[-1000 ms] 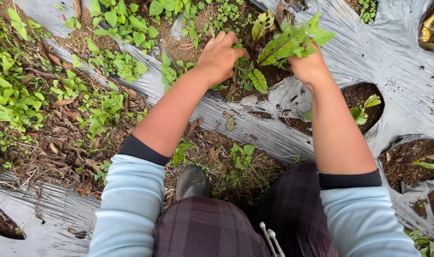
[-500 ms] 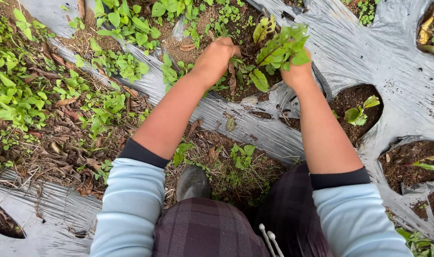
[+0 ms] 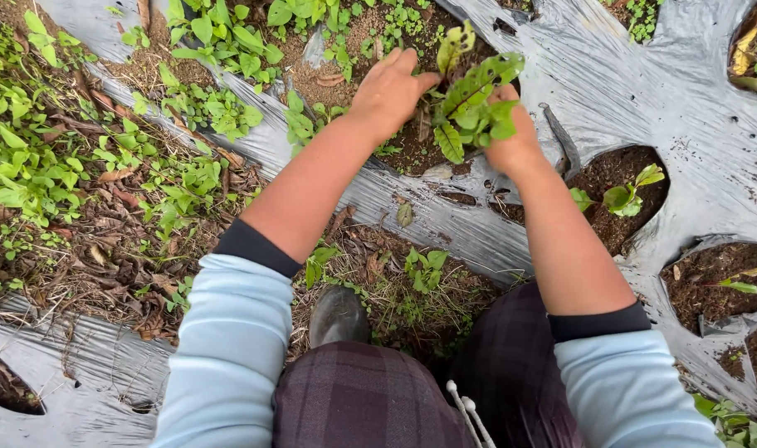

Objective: The person kneels on the ground and removes weeds by hand from around small plants growing in holes in a plastic sheet. The person pulls the weeds out and places them aside.

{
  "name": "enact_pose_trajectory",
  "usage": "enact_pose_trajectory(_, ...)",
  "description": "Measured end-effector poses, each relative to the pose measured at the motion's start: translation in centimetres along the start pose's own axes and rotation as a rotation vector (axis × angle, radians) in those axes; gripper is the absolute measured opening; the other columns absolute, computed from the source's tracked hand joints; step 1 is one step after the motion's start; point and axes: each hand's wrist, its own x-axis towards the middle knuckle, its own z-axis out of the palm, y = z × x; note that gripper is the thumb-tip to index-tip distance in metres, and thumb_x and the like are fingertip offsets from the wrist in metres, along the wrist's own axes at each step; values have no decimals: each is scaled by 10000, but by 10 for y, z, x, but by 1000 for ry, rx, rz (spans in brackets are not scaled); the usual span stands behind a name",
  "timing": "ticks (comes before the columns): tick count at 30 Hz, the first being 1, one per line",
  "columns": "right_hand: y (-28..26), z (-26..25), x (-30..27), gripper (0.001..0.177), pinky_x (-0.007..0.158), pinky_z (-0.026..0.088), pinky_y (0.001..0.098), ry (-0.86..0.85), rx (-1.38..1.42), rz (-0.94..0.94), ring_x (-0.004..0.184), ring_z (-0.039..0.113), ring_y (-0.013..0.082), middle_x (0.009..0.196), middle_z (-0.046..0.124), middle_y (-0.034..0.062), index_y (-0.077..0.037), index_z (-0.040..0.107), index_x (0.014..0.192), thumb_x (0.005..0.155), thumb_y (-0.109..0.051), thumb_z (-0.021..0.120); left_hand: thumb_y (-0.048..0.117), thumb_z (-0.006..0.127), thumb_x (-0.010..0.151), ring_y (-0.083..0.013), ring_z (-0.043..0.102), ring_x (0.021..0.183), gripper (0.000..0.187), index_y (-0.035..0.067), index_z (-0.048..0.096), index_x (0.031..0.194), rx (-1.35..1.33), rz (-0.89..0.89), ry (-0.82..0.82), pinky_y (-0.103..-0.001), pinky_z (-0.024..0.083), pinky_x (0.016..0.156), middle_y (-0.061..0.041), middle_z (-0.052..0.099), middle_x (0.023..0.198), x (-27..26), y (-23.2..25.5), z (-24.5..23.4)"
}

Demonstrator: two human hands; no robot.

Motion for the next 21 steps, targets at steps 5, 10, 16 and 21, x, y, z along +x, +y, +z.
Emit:
enact_pose_trajectory(5, 46, 22, 40, 230, 900, 514, 315, 59, 353, -66, 1035, 640, 183, 1117, 699, 39, -149, 627, 1161, 954, -96, 541, 72, 620, 933, -431, 387, 1449, 290, 35, 640, 1220, 370, 327, 45, -478, 370, 1199, -313, 441, 1474, 28, -26, 22)
enact_pose_trajectory(10, 48, 6, 41, 249, 954, 529, 375, 35, 146, -246, 1102, 647, 247, 1154, 694, 95, -87, 619, 1193, 951, -50, 574, 27, 664, 1009, -177, 626, 676, 162, -101, 681, 1107, 274, 344, 252, -262, 673, 466, -98, 547, 907, 7, -39, 8)
enact_pose_trajectory(16, -9, 21, 20, 393, 971, 509, 489, 57, 127, -128, 1146, 634, 348, 1218, 663, 189, -34, 584, 1294, 988, -281, 592, -100, 736, 893, -308, 695, 905, 247, -58, 713, 1136, 209, 277, 384, -362, 722, 802, -154, 624, 1021, -6, -67, 5)
enact_pose_trajectory(21, -7, -11, -14, 650, 988, 487, 604, 86, 104, -8, 1190, 619, 448, 1281, 630, 282, 18, 549, 1396, 1024, -511, 615, -141, 758, 821, -331, 707, 975, 306, -61, 734, 1115, 204, 531, 502, -401, 698, 886, -121, 640, 1049, -29, -91, 0)
